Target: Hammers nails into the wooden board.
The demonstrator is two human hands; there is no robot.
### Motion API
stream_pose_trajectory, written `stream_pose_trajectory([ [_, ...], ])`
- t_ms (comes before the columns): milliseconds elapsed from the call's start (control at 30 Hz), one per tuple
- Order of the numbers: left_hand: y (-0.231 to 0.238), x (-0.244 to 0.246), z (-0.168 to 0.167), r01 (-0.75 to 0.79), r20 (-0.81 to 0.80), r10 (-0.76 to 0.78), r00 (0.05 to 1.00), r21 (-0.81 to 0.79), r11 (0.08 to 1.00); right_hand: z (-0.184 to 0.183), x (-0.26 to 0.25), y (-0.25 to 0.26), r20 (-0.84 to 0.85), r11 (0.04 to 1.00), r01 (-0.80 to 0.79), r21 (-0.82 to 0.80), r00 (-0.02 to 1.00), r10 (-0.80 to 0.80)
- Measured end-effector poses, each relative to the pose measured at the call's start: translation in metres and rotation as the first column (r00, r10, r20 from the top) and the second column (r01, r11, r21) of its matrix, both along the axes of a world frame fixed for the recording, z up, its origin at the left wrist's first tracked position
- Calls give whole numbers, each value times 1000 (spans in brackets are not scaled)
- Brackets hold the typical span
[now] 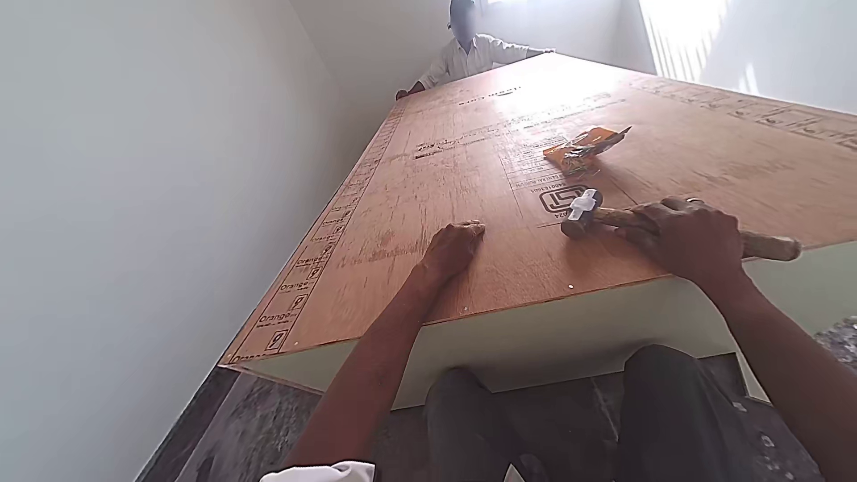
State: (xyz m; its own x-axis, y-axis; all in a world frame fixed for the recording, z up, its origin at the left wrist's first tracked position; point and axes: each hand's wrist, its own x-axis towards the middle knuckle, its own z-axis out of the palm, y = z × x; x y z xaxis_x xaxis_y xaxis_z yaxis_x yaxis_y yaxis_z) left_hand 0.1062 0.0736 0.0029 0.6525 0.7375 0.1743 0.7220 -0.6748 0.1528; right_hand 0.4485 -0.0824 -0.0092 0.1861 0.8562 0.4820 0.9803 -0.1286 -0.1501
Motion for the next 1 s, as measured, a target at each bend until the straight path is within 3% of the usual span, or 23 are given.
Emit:
stream_pose_trajectory([
  [167, -18, 15, 24, -63, -280, 55, 958, -20, 998, 0, 1, -1, -25, 1000, 8, -4, 1000, -8],
  [567, -17, 42, 51, -118, -340, 100, 935, -34, 992, 0, 2, 0, -31, 1000, 16, -4, 999, -16],
  [700, -9, 35, 52, -222, -215, 200, 956, -86, 971, -1, 2, 0, -26, 1000, 7, -3, 1000, -7],
  [800, 3, 13, 43, -290, 144, 326, 934, -226, 930, -3, 4, 1, -25, 1000, -5, -6, 1000, 5],
  [833, 8, 4, 37, -301, 296, 395, 870, -318, 899, -4, 5, 1, -23, 1000, -11, -4, 1000, 11],
  [900, 15, -13, 28, -220, 577, 553, 601, -546, 809, -5, 5, 2, -25, 1000, -13, -2, 1000, 12],
  [933, 15, -18, 27, -122, 662, 633, 400, -646, 753, -5, 5, 2, -29, 1000, -14, 0, 999, 14],
  [1000, 15, -29, 25, 85, 672, 739, -37, -735, 673, -5, 5, 1, -32, 1000, -15, 4, 999, 15],
])
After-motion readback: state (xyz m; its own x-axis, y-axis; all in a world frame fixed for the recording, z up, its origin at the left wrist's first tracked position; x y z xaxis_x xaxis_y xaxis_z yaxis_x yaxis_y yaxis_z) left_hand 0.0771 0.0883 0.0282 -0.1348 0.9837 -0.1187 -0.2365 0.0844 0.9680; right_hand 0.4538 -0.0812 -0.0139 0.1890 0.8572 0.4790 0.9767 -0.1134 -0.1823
